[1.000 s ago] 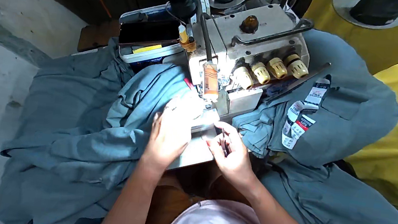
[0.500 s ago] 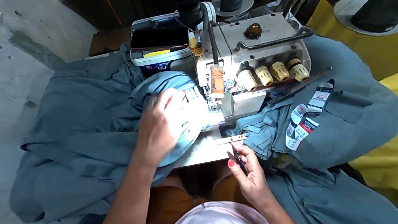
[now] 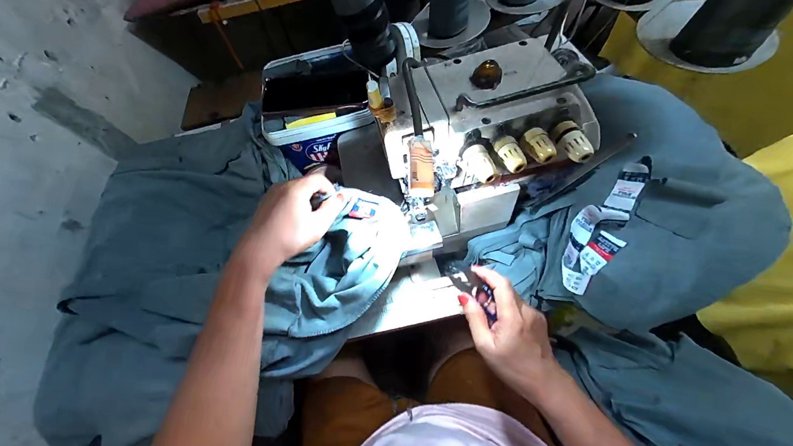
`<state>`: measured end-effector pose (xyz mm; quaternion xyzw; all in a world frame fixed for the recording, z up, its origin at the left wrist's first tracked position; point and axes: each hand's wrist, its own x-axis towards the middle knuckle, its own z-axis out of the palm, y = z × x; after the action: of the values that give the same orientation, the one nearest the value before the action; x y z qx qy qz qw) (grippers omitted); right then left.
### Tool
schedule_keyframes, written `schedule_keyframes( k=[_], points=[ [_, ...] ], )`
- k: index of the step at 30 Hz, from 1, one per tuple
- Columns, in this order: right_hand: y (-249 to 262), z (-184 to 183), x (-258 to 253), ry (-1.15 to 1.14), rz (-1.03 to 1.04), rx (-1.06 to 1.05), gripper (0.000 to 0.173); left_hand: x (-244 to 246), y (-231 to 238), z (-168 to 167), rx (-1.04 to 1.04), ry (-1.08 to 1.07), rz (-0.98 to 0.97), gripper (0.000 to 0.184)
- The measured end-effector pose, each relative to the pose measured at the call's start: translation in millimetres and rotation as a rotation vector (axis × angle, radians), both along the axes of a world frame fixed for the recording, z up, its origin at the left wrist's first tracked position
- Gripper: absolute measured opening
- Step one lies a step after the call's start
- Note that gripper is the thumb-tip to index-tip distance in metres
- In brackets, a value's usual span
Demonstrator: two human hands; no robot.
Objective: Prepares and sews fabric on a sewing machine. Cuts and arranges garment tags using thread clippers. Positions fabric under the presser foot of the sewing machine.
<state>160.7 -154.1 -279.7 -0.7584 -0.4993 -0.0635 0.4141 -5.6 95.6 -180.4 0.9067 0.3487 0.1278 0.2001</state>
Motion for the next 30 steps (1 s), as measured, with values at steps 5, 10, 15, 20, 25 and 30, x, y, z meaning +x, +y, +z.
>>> schedule_keyframes(
  k=[5,10,15,20,25,30],
  points=[
    [45.3,36.6,14.2,-0.426,-0.033,-0.123,0.032,-3.6,-24.6,14.4,0.031,-0.129,-0.073,0.014],
    [79.0,65.2,11.2,-0.438,0.073,-0.433,0.037,-4.2,-38.7,8.3,0.027,-0.215,-0.060,0.010],
    [91.3,57.3,14.9,-0.487,0.144,-0.375,0.038,-4.9,-51.1,6.4,-0.037,-0.300,-0.026,0.009],
    [85.9,51.5,19.8,-0.396,0.126,-0.232,0.032,-0.4,-58.4,0.1,-0.468,-0.532,0.031,0.007],
    [64.3,70.8,-8.6,-0.224,0.163,-0.031,0.024,4.3,-64.3,-2.6,-0.601,-0.525,0.061,0.005],
    [66.9,59.2,-21.9,-0.320,0.181,-0.004,0.023,5.5,-66.1,-7.6,-0.520,-0.478,0.010,0.007]
  ],
)
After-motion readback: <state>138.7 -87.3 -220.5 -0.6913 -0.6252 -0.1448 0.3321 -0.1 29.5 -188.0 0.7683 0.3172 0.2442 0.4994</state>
